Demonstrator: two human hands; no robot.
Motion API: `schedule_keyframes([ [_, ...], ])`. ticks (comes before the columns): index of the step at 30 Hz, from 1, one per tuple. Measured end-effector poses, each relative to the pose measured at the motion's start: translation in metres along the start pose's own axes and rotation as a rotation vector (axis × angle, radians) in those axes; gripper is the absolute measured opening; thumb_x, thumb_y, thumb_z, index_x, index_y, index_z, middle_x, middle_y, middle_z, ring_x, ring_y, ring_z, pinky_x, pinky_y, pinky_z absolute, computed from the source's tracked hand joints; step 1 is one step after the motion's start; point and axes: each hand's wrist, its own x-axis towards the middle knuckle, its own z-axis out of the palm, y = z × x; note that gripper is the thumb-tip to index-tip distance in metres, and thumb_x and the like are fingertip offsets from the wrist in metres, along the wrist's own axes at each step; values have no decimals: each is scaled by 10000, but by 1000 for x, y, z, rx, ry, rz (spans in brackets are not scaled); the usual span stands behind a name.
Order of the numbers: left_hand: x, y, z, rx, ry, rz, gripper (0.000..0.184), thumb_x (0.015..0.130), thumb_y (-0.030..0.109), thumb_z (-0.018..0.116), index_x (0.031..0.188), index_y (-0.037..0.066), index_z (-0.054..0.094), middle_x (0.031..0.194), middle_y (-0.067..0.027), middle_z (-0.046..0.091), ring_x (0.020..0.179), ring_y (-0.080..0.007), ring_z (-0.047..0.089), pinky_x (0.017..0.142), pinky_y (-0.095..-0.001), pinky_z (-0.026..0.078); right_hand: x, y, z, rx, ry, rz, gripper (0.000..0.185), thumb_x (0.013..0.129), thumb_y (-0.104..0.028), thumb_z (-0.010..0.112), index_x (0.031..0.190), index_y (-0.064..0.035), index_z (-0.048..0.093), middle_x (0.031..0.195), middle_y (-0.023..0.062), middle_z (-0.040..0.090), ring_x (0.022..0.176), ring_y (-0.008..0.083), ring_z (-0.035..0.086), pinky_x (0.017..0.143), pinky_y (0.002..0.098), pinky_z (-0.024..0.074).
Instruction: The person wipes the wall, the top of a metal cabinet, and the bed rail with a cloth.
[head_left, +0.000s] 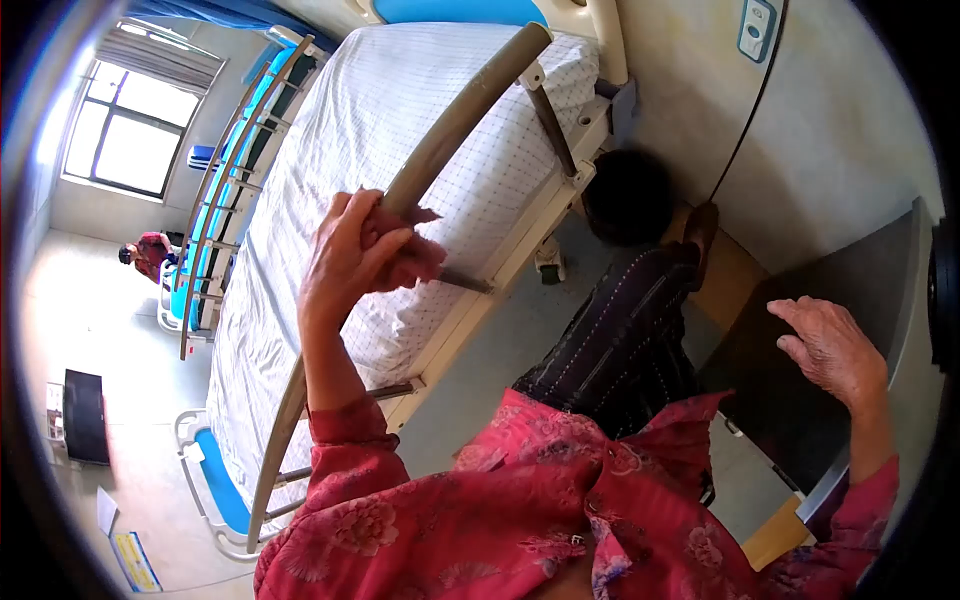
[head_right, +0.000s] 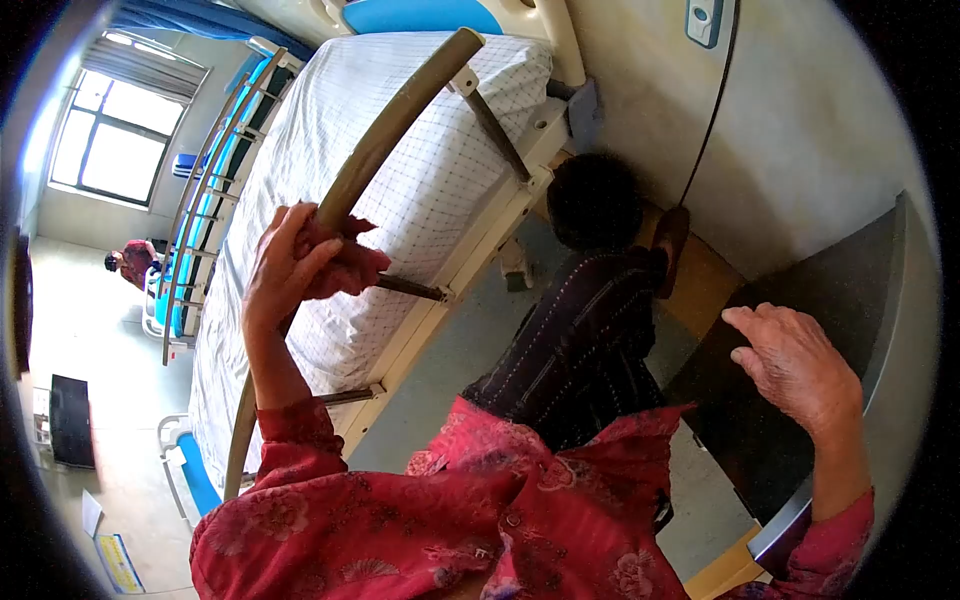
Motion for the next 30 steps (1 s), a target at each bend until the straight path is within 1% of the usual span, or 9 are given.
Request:
schedule_keyframes([
  [5, 41, 45, 48, 365, 316, 8, 340, 905, 315, 741, 1100, 50, 654, 1117, -214, 595, 1018, -409, 643, 867, -487, 545, 6, -22, -17, 61, -103, 50, 402, 907, -112, 730, 1291, -61, 621, 1124, 184, 664, 1093, 365, 627, 999, 467, 490],
  [7, 68, 58, 61, 359, 381, 34, 311, 915, 299, 732, 1075, 39, 670, 1113, -214, 601, 1023, -407, 640, 862, -494, 543, 0, -9, -1, 25, 7, -24, 394, 906, -112, 731, 1281, -58, 624, 1108, 178, 664, 1081, 362, 628, 990, 467, 492],
  [15, 179, 91, 81, 435, 213, 189, 446, 990, 447, 608, 1147, 31, 646, 1116, -270, 629, 980, -454, 685, 840, -523, 565, 3, -9, -6, 71, -9, -46, 390, 890, -98, 737, 1261, -49, 628, 1043, 165, 657, 1051, 355, 634, 951, 459, 505],
  [17, 210, 89, 98, 363, 309, 234, 443, 1009, 446, 562, 1172, 44, 649, 1135, -296, 622, 1007, -478, 673, 870, -532, 559, 5, -12, -11, 94, -11, -100, 394, 884, -96, 742, 1258, -46, 628, 1039, 177, 657, 1041, 359, 637, 951, 454, 506],
  [20, 230, 100, 109, 261, 359, 258, 367, 970, 344, 648, 1224, 79, 657, 1188, -240, 617, 1075, -452, 649, 884, -501, 564, 8, -12, -10, 65, -45, -51, 395, 885, -98, 739, 1259, -37, 627, 1040, 177, 662, 1031, 364, 639, 950, 451, 507],
  [22, 222, 109, 111, 144, 473, 322, 440, 776, 36, 749, 1203, 41, 642, 1090, -159, 595, 960, -399, 610, 857, -479, 540, 7, -6, -7, 39, -51, -44, 397, 890, -104, 737, 1266, -42, 627, 1049, 170, 663, 1039, 363, 636, 956, 450, 504],
  [27, 197, 87, 126, 354, 523, 713, 613, 804, 192, 799, 1353, 67, 559, 1319, -215, 502, 1218, -407, 536, 955, -454, 520, 6, 7, 1, 22, -45, 7, 410, 909, -141, 730, 1302, -91, 624, 1088, 130, 662, 1094, 334, 608, 1001, 423, 483],
  [29, 183, 64, 158, 273, 587, 982, 402, 879, 171, 752, 1266, 119, 657, 1248, -156, 597, 1160, -395, 606, 915, -452, 567, 4, 5, 2, 25, -34, 10, 403, 915, -147, 727, 1301, -96, 624, 1088, 124, 661, 1096, 327, 607, 1003, 419, 481],
  [30, 167, 50, 181, 237, 453, 908, 525, 785, 31, 799, 1281, 136, 661, 1266, -95, 578, 1202, -344, 575, 928, -415, 572, 3, 5, 3, 28, -16, 18, 397, 920, -152, 723, 1301, -102, 625, 1088, 117, 659, 1098, 319, 605, 1004, 416, 480],
])
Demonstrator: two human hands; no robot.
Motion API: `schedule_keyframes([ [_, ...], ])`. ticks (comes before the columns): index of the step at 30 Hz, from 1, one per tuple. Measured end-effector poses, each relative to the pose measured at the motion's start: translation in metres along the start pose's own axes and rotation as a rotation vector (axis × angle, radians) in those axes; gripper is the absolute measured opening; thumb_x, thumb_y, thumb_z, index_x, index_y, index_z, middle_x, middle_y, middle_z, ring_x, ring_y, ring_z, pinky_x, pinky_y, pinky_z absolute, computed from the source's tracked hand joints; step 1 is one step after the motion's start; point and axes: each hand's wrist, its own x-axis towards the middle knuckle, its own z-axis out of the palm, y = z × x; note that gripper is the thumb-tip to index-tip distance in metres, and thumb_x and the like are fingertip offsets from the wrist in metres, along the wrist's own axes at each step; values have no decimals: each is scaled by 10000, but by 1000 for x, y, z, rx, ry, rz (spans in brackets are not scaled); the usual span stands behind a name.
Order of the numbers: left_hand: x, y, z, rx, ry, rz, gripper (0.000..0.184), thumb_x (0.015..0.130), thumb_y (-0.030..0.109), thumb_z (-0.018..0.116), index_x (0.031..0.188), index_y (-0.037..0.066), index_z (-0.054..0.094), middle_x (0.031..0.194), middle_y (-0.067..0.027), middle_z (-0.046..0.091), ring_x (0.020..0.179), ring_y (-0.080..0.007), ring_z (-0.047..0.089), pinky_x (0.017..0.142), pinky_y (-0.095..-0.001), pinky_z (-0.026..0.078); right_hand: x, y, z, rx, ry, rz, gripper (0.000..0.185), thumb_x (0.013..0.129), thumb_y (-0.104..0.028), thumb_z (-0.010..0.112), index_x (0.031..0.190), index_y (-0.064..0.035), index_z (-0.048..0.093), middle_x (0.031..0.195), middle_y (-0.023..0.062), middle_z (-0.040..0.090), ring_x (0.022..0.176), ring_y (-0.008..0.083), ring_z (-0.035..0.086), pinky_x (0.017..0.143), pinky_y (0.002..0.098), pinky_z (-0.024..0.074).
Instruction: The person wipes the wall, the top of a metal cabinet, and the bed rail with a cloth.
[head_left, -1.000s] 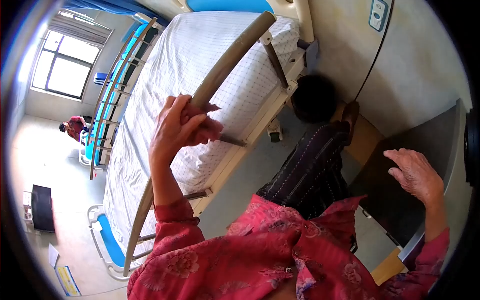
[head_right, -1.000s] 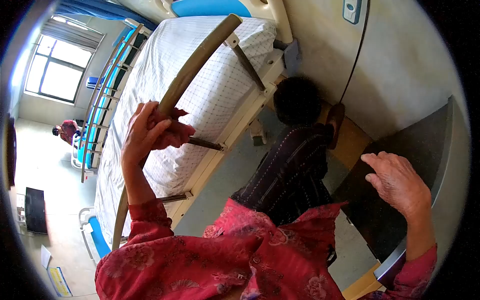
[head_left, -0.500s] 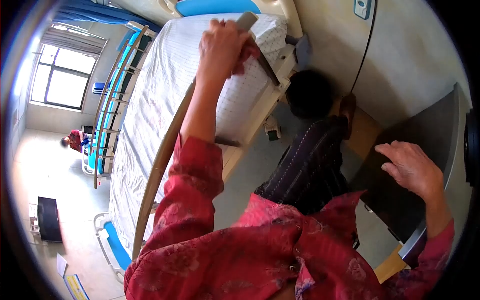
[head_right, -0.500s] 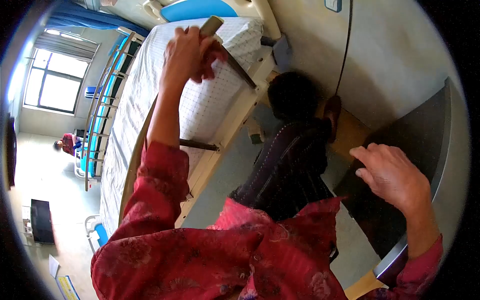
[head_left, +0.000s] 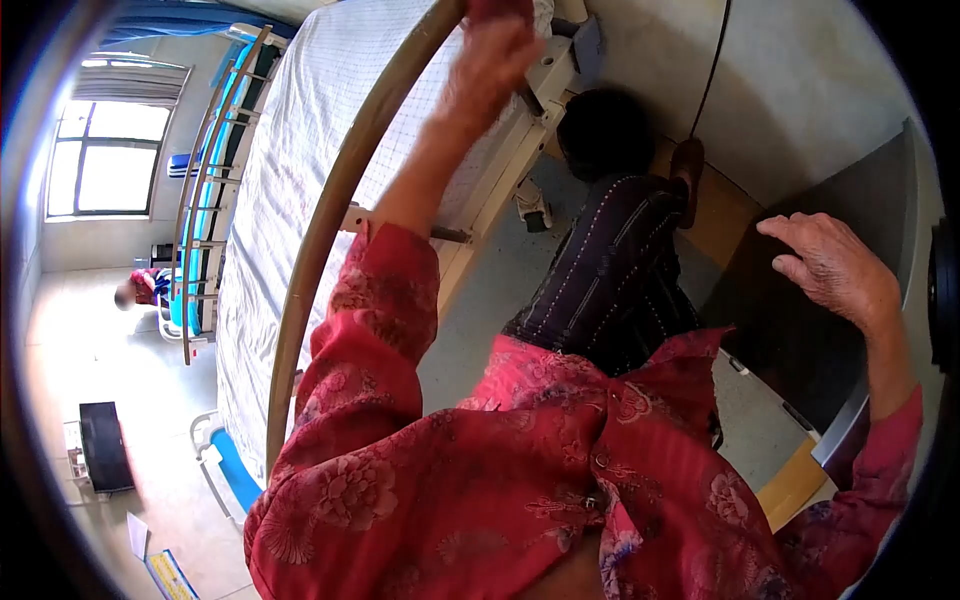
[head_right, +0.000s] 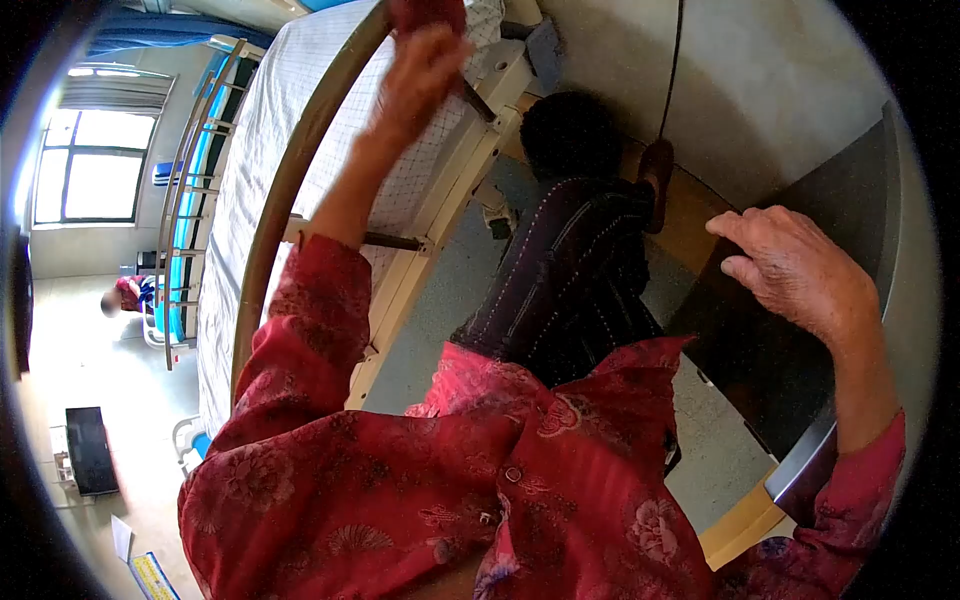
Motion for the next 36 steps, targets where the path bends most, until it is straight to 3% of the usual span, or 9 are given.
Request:
schedule_keyframes([
  [4, -99, 46, 33, -375, -383, -211, 537, 727, 3, 792, 1239, 110, 670, 1291, -134, 544, 1248, -346, 524, 1030, -429, 506, -4, 0, -1, 38, 45, -11, 401, 922, -153, 724, 1308, -106, 625, 1096, 108, 660, 1091, 312, 605, 1000, 416, 480],
  [7, -127, 77, 52, -423, -444, -222, 582, 738, -4, 770, 1290, 96, 617, 1289, -146, 539, 1242, -361, 524, 1032, -417, 495, -2, -1, 1, 29, 60, -38, 412, 918, -147, 728, 1314, -99, 625, 1106, 104, 664, 1086, 311, 607, 998, 418, 480],
  [8, -128, 81, 60, -436, -390, -229, 577, 741, -79, 767, 1268, 77, 589, 1258, -137, 558, 1173, -343, 585, 906, -385, 576, -2, -2, -2, 27, 49, -48, 413, 918, -144, 727, 1316, -95, 626, 1115, 106, 667, 1078, 313, 609, 997, 420, 482],
  [14, -111, 81, 101, -395, -267, -361, 526, 728, -102, 739, 1205, 46, 574, 1196, -162, 548, 1082, -366, 608, 809, -407, 559, -2, -4, -2, 6, 37, -29, 417, 922, -136, 720, 1326, -89, 626, 1138, 118, 675, 1073, 322, 621, 1006, 432, 487],
  [18, -132, 84, 135, -457, -454, -349, 551, 692, -83, 767, 1187, 48, 563, 1192, -172, 547, 1097, -384, 600, 868, -439, 538, -4, 0, 0, -20, 87, -41, 417, 929, -150, 714, 1332, -90, 625, 1153, 123, 674, 1084, 323, 624, 1017, 435, 485],
  [21, -134, 97, 144, -133, -212, -308, 586, 661, -56, 796, 1190, 56, 569, 1166, -178, 560, 1100, -400, 591, 930, -462, 507, -4, 1, 0, -9, 72, -40, 417, 935, -159, 710, 1337, -94, 619, 1148, 120, 671, 1080, 320, 617, 1021, 432, 485],
  [23, -135, 93, 146, -180, -231, -349, 288, 798, 41, 659, 1079, 63, 602, 1139, -152, 582, 1090, -353, 582, 912, -451, 496, -1, 5, -1, 5, 24, -33, 419, 935, -159, 709, 1339, -97, 616, 1149, 118, 669, 1081, 317, 613, 1024, 427, 485],
  [29, -145, 93, 117, -386, -266, -343, 290, 834, 65, 663, 1119, 83, 610, 1063, -131, 582, 1051, -336, 588, 876, -454, 496, -4, 11, 1, -10, 25, -7, 408, 943, -156, 699, 1338, -106, 612, 1165, 112, 663, 1098, 307, 605, 1027, 412, 486],
  [36, -190, 126, 65, -208, -305, -467, 361, 818, 40, 643, 1174, 95, 625, 1083, -123, 599, 1023, -338, 574, 849, -456, 493, -7, 18, 5, -29, 63, -56, 407, 953, -162, 688, 1350, -116, 610, 1268, 123, 658, 1145, 304, 605, 1054, 417, 476],
])
